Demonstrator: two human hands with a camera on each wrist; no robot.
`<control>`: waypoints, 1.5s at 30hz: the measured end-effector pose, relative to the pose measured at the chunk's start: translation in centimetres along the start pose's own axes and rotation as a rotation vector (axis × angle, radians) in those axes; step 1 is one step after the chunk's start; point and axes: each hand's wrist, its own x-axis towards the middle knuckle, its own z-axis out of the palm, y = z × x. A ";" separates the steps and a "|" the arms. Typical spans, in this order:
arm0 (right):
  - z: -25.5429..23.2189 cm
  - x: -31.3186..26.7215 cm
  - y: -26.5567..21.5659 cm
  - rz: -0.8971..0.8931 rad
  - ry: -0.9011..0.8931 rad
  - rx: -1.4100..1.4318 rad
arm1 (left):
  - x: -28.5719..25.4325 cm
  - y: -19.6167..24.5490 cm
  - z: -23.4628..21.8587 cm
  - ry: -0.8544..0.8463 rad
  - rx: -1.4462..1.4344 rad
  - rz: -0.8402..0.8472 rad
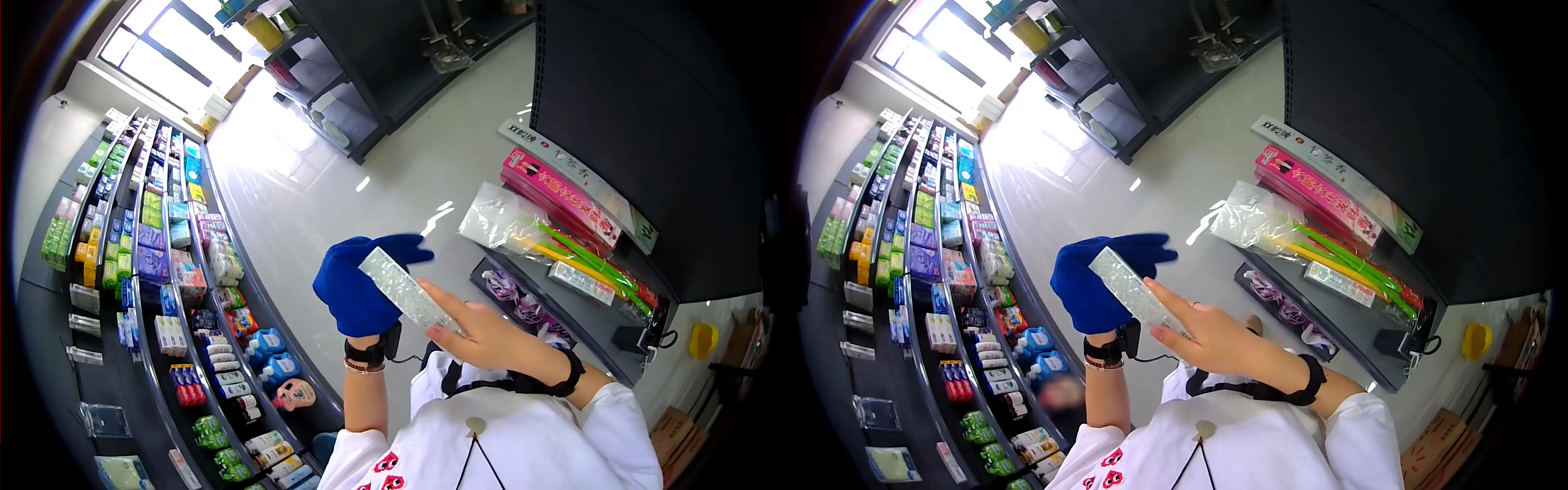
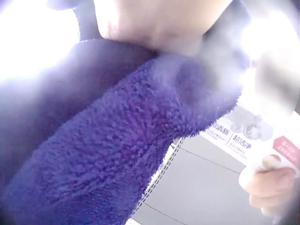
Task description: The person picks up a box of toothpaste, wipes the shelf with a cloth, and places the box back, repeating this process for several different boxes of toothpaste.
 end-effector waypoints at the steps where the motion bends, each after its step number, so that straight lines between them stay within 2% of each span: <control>1: 0.0 0.1 0.1 0.004 -0.009 0.002 | 0.1 0.0 0.0 0.029 -0.090 -0.088; 4: 0.2 0.8 0.3 0.021 -0.014 0.096 | 0.7 -0.2 -2.5 0.010 0.050 -0.049; 6: 0.7 1.6 0.3 0.010 0.087 0.201 | 0.2 -0.7 -5.3 0.019 0.218 0.019; 7: 1.3 2.4 0.3 0.007 0.065 0.197 | -0.6 -1.1 -7.0 0.017 0.331 0.047; 9: 3.0 4.6 0.1 -0.167 0.251 0.486 | -2.3 -1.6 -9.5 0.000 0.594 0.103; 10: 3.5 5.4 -0.2 -0.166 0.225 0.487 | -3.1 -1.6 -10.3 -0.020 0.730 0.128; 12: 4.9 7.1 -1.0 -0.098 0.176 0.363 | -2.7 1.1 -8.0 -0.002 0.618 0.310; 13: 6.4 8.0 -1.7 -0.084 0.220 0.561 | -3.4 2.6 -7.5 -0.019 0.970 0.306; 14: 7.8 8.7 -2.0 -0.085 0.193 0.564 | -3.6 3.2 -7.1 0.040 0.880 0.368; 16: 10.7 9.6 -1.8 -0.089 0.161 0.476 | -5.2 3.0 -7.8 0.219 0.778 0.227; 17: 12.6 10.1 -1.1 0.000 0.041 0.676 | -6.4 2.6 -8.5 0.250 0.786 0.222; 19: 15.3 10.6 -0.7 0.077 -0.042 0.702 | -8.7 1.7 -10.5 0.559 0.309 0.113; 20: 16.5 10.9 -0.6 0.138 -0.089 0.719 | -9.0 1.9 -11.3 0.592 0.322 0.121; 22: 18.6 11.7 -0.8 0.136 -0.175 0.723 | -9.4 2.4 -13.4 0.629 0.281 0.310; 23: 19.5 12.2 -1.3 0.147 -0.246 0.744 | -9.9 2.9 -14.7 0.654 0.290 0.315; 25: 21.0 13.5 -1.8 0.149 -0.452 0.720 | -10.8 3.9 -17.6 0.602 0.646 0.392; 26: 21.9 13.9 -1.9 0.152 -0.478 0.716 | -11.3 4.6 -19.1 0.572 0.823 0.423; 27: 23.0 14.3 -2.0 0.287 -0.578 0.782 | -11.6 5.8 -20.6 0.553 1.046 0.486; 28: 24.2 14.8 -2.2 0.426 -0.676 0.842 | -12.1 6.6 -21.8 0.582 1.051 0.488; 30: 27.5 15.2 -2.3 0.473 -0.743 0.849 | -13.4 8.0 -24.4 0.558 0.967 0.253; 32: 31.0 15.9 -1.8 0.559 -0.787 0.919 | -14.1 9.4 -27.8 0.553 1.036 0.280; 34: 34.2 16.3 -2.4 0.559 -0.800 0.804 | -15.3 10.1 -30.6 0.530 1.072 0.284; 35: 35.7 16.4 -2.8 0.547 -0.788 0.701 | -16.1 10.6 -31.7 0.578 1.089 0.165; 36: 37.2 16.7 -2.7 0.556 -0.818 0.690 | -16.7 11.0 -32.6 0.610 1.091 0.157; 38: 39.7 17.7 -2.5 0.576 -0.859 0.690 | -17.6 12.0 -34.6 0.606 1.251 0.059; 39: 40.6 18.6 -2.7 0.580 -0.892 0.677 | -18.1 12.9 -35.4 0.526 1.376 -0.070; 40: 41.1 19.7 -3.0 0.551 -0.959 0.687 | -18.9 12.4 -37.0 0.564 1.376 -0.082; 42: 42.5 21.7 -4.3 0.524 -1.071 0.679 | -19.8 10.9 -40.8 0.683 1.088 0.178; 43: 43.0 22.6 -5.7 0.421 -1.084 0.601 | -20.7 11.5 -42.4 0.560 1.246 0.055; 44: 43.7 23.6 -6.5 0.317 -1.093 0.529 | -20.9 11.4 -43.5 0.606 1.246 0.046; 45: 44.6 24.6 -6.4 0.348 -1.101 0.549 | -21.2 10.9 -44.5 0.656 1.097 0.040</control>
